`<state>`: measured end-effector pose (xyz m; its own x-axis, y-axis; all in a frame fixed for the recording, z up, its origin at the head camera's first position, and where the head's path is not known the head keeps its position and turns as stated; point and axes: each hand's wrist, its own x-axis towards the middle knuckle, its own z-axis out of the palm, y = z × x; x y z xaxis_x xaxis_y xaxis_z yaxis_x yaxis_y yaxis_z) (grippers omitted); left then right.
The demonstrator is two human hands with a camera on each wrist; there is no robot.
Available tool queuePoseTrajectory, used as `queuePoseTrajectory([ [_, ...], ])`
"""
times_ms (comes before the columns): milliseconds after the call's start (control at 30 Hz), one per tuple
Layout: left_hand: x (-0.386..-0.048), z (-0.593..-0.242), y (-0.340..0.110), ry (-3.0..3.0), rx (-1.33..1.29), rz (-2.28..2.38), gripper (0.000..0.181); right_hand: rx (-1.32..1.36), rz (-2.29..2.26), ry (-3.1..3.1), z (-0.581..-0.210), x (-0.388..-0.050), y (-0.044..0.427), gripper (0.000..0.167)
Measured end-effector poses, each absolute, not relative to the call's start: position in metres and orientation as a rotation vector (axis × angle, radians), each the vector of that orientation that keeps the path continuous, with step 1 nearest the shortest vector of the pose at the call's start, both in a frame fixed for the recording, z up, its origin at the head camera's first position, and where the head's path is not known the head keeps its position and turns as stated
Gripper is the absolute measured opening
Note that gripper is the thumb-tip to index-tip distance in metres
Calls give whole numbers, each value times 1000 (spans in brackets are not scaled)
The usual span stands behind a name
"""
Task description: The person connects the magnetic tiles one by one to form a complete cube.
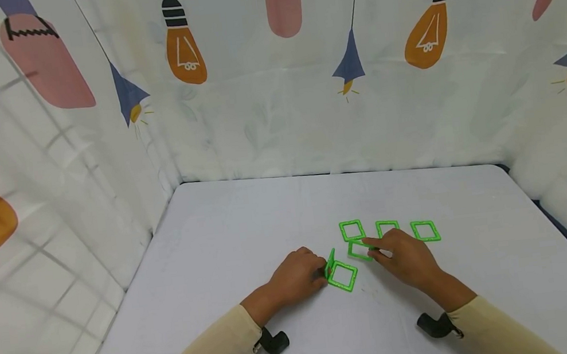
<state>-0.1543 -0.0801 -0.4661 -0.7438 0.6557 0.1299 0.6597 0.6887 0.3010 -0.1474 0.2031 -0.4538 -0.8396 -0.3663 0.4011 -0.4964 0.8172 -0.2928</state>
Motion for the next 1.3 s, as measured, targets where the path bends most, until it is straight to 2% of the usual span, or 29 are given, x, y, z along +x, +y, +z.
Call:
queuePoseTrajectory([
  [1300, -156, -466, -79, -2880, -1118, -527, 11, 627, 625, -2732, -464, -148, 184, 41],
])
